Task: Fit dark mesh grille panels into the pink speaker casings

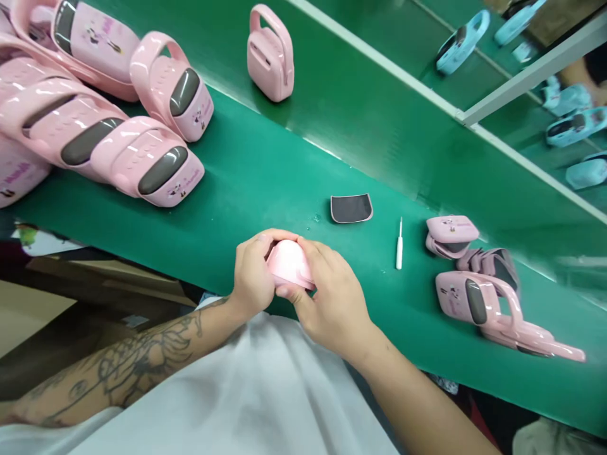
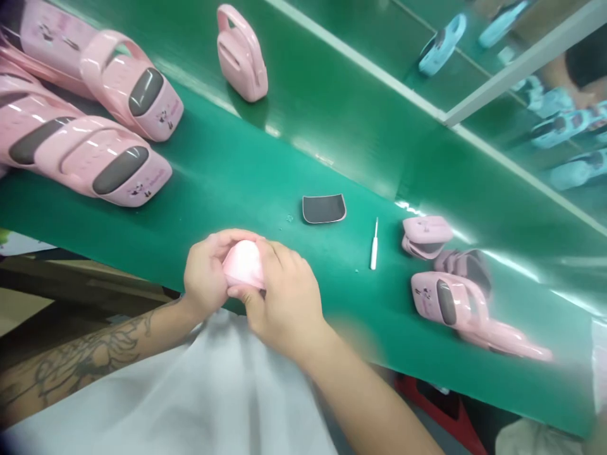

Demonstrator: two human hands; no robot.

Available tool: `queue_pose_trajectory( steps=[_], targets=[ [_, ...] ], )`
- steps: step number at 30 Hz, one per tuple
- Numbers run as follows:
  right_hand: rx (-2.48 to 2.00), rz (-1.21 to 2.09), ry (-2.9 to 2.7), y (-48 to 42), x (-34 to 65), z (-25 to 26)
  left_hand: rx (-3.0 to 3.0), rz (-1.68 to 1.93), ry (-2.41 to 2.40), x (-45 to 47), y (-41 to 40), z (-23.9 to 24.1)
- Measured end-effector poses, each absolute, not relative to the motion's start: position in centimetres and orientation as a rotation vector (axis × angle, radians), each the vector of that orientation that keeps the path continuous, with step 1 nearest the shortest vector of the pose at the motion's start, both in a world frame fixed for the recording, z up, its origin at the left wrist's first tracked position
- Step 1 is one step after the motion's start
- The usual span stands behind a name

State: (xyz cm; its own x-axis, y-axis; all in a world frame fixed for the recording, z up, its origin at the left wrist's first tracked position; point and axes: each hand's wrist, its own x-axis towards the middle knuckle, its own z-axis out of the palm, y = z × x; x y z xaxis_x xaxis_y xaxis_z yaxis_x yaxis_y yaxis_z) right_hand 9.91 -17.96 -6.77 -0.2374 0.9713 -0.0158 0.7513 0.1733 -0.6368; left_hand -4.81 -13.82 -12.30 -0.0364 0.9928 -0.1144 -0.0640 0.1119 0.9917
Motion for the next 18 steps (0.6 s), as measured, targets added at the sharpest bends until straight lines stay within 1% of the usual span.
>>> queue_pose_trajectory(
  steps=[2,5,9,12,15,18],
  targets=[
    [-1.635,0.792,-2.068,-18.0,10.6,-6.7,1.045,1.169,1.218,-4.7,-13.6,-12.4],
    [-1.722,0.755,-2.049,-18.3,11.0,-6.6,1.103,1.177,1.217,-4.9,-13.5,-12.1],
    [-1.638,0.820,-2.056,-18.6,10.9,-6.6,1.464,1.311,1.056,-5.8,-14.0,-11.7],
    [-1.525,0.872,-2.035,-18.4,10.8,-6.6,1.700,1.288,0.971,-6.2,-14.5,-11.5],
    [-1.522,0.908,-2.002,-18.1,10.6,-6.5,1.688,1.251,1.065,-5.9,-14.4,-11.3],
    [-1.638,0.944,-1.941,-18.0,10.3,-6.3,1.579,1.250,1.113,-5.5,-13.7,-11.4]
  ],
)
